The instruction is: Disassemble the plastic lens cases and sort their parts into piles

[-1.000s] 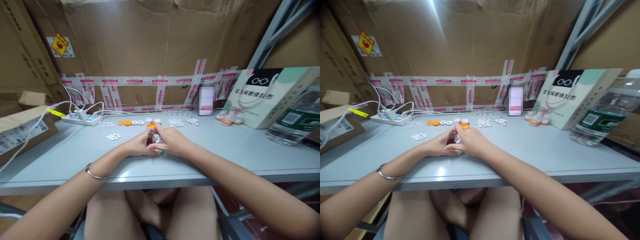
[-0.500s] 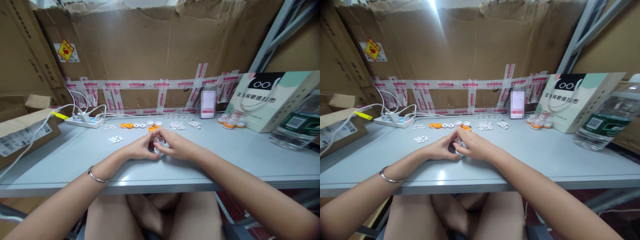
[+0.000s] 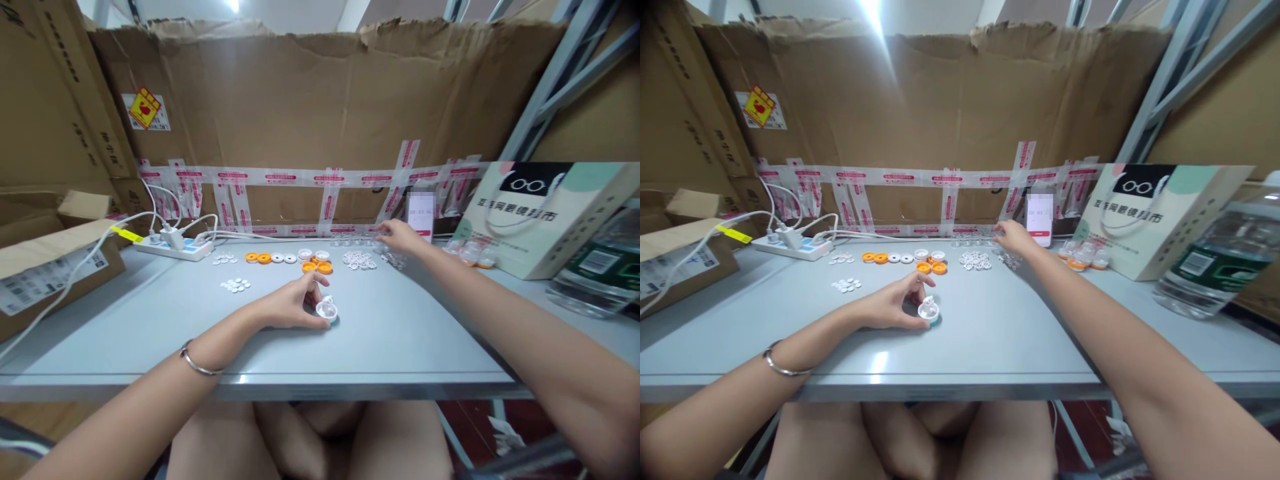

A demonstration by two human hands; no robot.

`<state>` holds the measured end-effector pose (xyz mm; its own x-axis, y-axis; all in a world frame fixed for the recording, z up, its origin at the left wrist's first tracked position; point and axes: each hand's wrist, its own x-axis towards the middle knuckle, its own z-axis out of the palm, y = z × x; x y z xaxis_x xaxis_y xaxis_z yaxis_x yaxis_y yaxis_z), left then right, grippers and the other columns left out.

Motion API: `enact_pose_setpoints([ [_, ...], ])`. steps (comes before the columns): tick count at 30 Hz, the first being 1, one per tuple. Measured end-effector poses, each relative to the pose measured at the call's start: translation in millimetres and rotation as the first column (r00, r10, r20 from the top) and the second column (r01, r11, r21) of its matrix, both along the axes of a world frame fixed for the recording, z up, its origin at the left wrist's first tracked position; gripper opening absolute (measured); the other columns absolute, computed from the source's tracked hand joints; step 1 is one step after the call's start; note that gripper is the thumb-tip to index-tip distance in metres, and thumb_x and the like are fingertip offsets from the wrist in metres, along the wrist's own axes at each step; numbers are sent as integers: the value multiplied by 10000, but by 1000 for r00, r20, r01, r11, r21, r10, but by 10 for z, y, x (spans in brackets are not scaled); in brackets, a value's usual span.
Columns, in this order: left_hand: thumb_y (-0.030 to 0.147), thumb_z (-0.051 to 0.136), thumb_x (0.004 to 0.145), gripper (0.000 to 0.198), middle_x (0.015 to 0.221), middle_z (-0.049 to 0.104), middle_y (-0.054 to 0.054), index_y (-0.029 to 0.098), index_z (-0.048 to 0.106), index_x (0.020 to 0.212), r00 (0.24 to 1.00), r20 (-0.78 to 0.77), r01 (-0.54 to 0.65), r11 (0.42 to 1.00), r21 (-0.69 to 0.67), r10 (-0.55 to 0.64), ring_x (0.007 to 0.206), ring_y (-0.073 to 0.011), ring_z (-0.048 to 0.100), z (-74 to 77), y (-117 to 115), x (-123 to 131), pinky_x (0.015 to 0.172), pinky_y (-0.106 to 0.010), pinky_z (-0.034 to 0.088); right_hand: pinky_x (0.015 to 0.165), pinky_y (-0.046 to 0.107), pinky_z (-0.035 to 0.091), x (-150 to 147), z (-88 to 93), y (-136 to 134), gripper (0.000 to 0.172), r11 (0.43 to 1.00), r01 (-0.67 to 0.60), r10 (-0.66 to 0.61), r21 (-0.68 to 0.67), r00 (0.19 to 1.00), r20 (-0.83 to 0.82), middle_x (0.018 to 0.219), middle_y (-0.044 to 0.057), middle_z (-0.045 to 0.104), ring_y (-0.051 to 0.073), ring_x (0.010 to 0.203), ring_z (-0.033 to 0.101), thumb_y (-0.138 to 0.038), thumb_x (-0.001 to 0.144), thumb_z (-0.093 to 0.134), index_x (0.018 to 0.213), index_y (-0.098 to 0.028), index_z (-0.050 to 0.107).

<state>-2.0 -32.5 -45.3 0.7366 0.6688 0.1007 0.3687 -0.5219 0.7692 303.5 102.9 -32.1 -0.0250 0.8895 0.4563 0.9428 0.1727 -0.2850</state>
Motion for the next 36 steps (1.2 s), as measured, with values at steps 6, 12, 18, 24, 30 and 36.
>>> enact_pose_setpoints([
  [6, 268, 689, 656, 539, 802, 470, 17, 191, 394, 1101, 1000, 16, -4, 1000, 1, 4, 787, -143, 484, -15, 11, 7, 778, -308, 416, 816, 413, 352, -43, -240, 66, 268, 999, 46, -47, 13, 997, 68, 969, 111, 649, 301, 998, 511, -252, 696, 641, 948, -179, 589],
  [12, 256, 688, 660, 540, 806, 468, 15, 186, 389, 1104, 1000, 25, 1, 1000, -8, -1, 785, -143, 481, -7, 0, 2, 770, -306, 416, 833, 439, 342, -229, -106, -83, 292, 984, 87, -92, 157, 995, 24, 1036, 143, 599, 308, 1006, 496, -362, 755, 592, 966, -163, 561],
  [18, 268, 682, 660, 528, 817, 476, 10, 178, 376, 1080, 1000, 22, -6, 1000, 2, 6, 789, -145, 491, -42, 16, 16, 755, -300, 415, 661, 294, 422, -876, 131, -932, 308, 798, -599, 565, -68, 783, -262, 785, 40, 605, 171, 727, 544, -479, 786, 523, 788, -173, 556],
  [24, 267, 680, 656, 488, 791, 495, 15, 183, 381, 1032, 999, 40, 2, 1000, 20, -3, 751, -143, 506, -52, 11, 24, 701, -289, 415, 682, 276, 421, -1073, -99, -1378, 268, 637, -750, 692, -177, 658, -297, 835, 14, 580, 143, 750, 512, -369, 687, 690, 849, -178, 595],
  [30, 280, 669, 656, 516, 780, 508, 15, 182, 352, 1051, 999, 31, -38, 999, 39, 37, 737, -146, 511, -26, -22, 58, 680, -288, 418, 809, 335, 424, -1091, -209, -1426, 82, 609, -792, 769, 31, 580, -268, 888, 52, 594, 173, 869, 543, -233, 782, 601, 850, -188, 609],
  [36, 253, 655, 655, 470, 783, 496, 19, 184, 369, 1020, 999, 36, -29, 997, 75, 26, 739, -142, 505, -51, -19, 66, 687, -284, 427, 782, 362, 429, -1149, -249, -1541, 59, 667, -738, 741, 106, 642, -195, 842, 45, 649, 184, 793, 588, -190, 817, 519, 873, -200, 534],
])
